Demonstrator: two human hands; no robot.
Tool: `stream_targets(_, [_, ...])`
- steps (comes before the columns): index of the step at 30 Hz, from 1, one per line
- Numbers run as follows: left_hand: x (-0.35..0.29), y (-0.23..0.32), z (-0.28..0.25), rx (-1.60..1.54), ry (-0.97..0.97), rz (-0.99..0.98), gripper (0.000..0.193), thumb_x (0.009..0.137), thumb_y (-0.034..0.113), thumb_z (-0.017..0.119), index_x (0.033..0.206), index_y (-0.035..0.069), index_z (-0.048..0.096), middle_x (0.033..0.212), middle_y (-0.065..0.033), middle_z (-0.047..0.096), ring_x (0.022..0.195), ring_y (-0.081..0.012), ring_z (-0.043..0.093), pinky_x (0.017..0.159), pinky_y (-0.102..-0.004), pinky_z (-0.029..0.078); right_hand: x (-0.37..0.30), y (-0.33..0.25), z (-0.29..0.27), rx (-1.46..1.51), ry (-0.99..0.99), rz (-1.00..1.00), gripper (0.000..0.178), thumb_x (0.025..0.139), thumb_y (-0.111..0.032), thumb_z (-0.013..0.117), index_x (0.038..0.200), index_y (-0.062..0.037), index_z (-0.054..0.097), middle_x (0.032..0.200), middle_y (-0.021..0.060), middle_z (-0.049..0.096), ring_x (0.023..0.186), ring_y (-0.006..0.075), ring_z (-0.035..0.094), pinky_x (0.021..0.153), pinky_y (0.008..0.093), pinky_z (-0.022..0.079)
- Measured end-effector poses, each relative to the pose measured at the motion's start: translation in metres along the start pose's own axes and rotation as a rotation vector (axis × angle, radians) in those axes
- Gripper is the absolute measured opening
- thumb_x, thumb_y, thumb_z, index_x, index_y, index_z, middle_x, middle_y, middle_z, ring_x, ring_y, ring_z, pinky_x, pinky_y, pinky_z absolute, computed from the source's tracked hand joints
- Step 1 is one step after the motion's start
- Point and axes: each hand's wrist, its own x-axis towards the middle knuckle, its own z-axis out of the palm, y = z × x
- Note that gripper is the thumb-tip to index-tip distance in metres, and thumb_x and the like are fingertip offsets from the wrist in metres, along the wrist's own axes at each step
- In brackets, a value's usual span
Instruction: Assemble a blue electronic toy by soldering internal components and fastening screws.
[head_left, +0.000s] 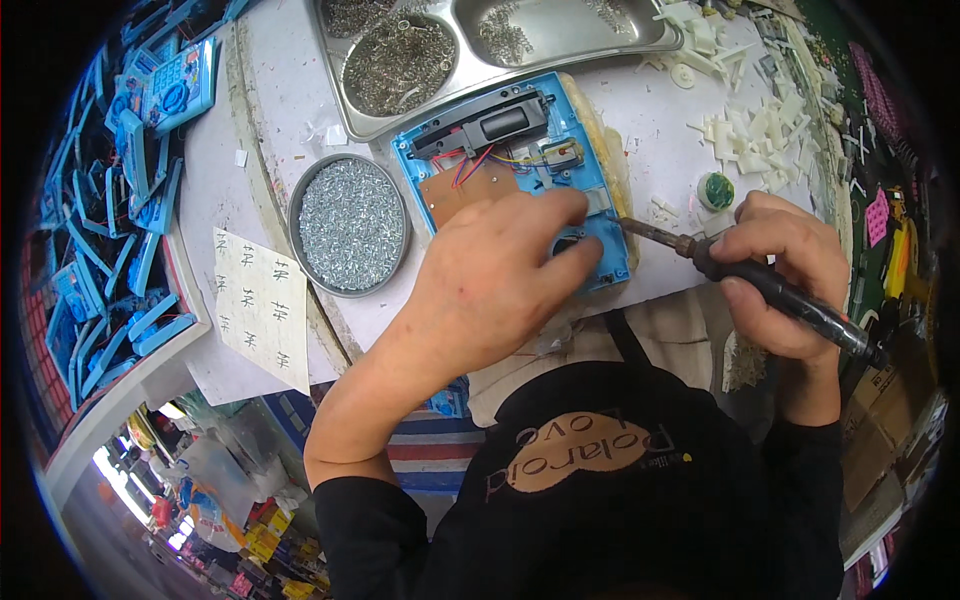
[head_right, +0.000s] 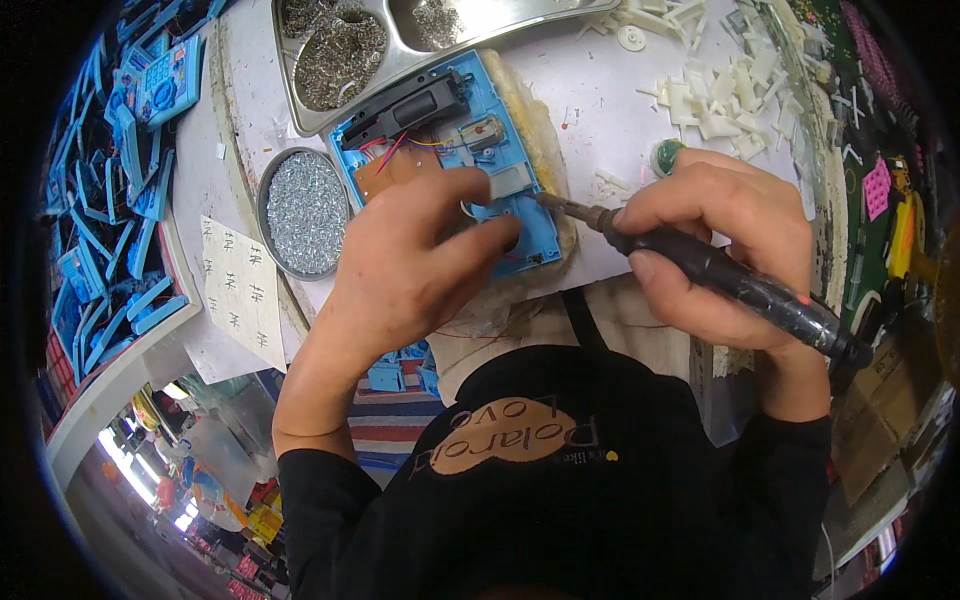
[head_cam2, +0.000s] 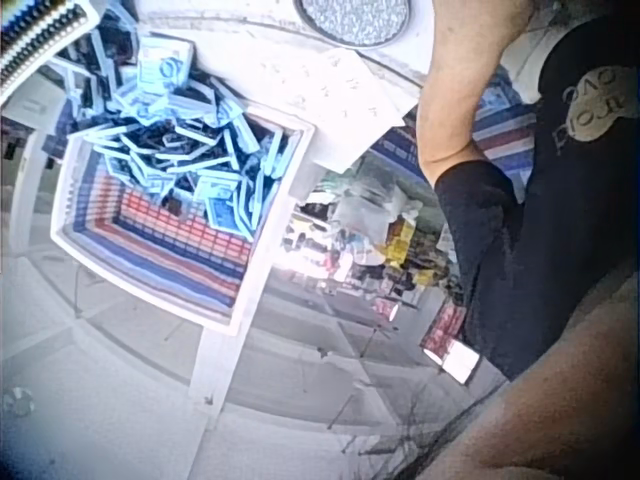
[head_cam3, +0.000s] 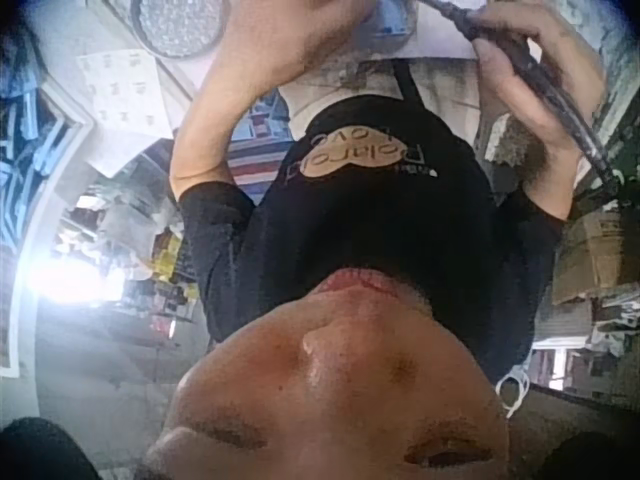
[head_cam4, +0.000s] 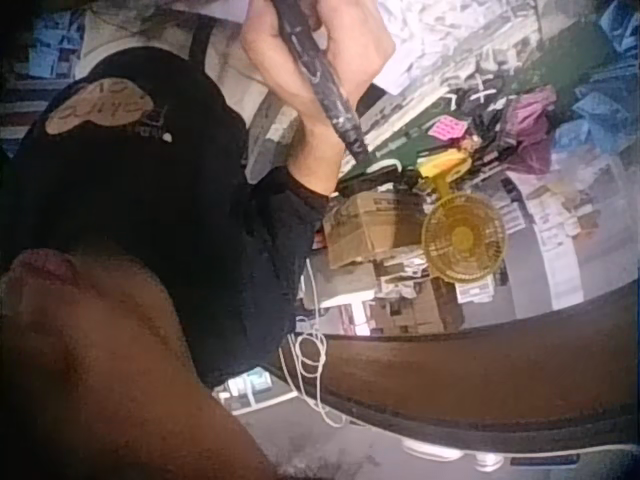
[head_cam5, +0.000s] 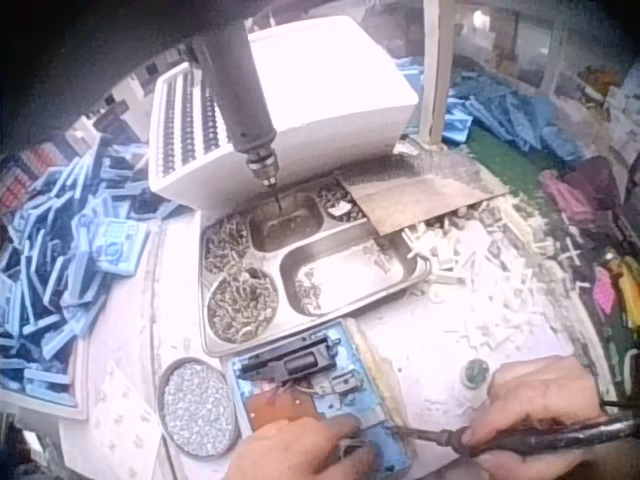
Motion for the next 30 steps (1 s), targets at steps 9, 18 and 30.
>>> stream_targets(9, [-0.008, 0.005, 0.010, 0.049, 0.047, -0.085, 0.030, 0.070, 0.013, 0.084, 0.097, 0.013, 0.073, 0.110, -0.0056, 0.062, 0.088, -0.0230, 0.061, 0.080, -0.0390, 0.041, -0.004, 0.002, -0.006, -0.002, 0.023, -0.012, 0.023, 0.075, -0.009, 0.076, 0.096, -0.0003, 0.070, 0.068, 0.0052, 0.057, 0.058, 0.0159, 0.049, 0.054, 0.0292, 0.036])
stream_targets(18, [-0.035, 0.022, 0.033, -0.063, 0.446, -0.360, 0.046, 0.069, 0.019, 0.089, 0.108, 0.009, 0.068, 0.111, -0.0101, 0.057, 0.088, -0.0228, 0.056, 0.083, -0.0378, 0.038, -0.014, 0.008, -0.014, 0.036, 0.078, 0.031, 0.025, 0.077, -0.007, 0.073, 0.100, 0.0028, 0.068, 0.078, 0.0069, 0.061, 0.065, 0.0140, 0.050, 0.060, 0.0279, 0.037])
stream_targets(30, [-0.037, -0.005, 0.014, 0.187, 0.188, -0.126, 0.044, 0.070, 0.026, 0.085, 0.111, 0.015, 0.076, 0.119, -0.0096, 0.061, 0.099, -0.0272, 0.058, 0.085, -0.0431, 0.038, -0.148, 0.036, -0.178, 0.122, 1.027, 0.294, 0.030, 0.099, -0.013, 0.057, 0.121, 0.0065, 0.062, 0.104, 0.0114, 0.067, 0.102, 0.0218, 0.068, 0.100, 0.0361, 0.054])
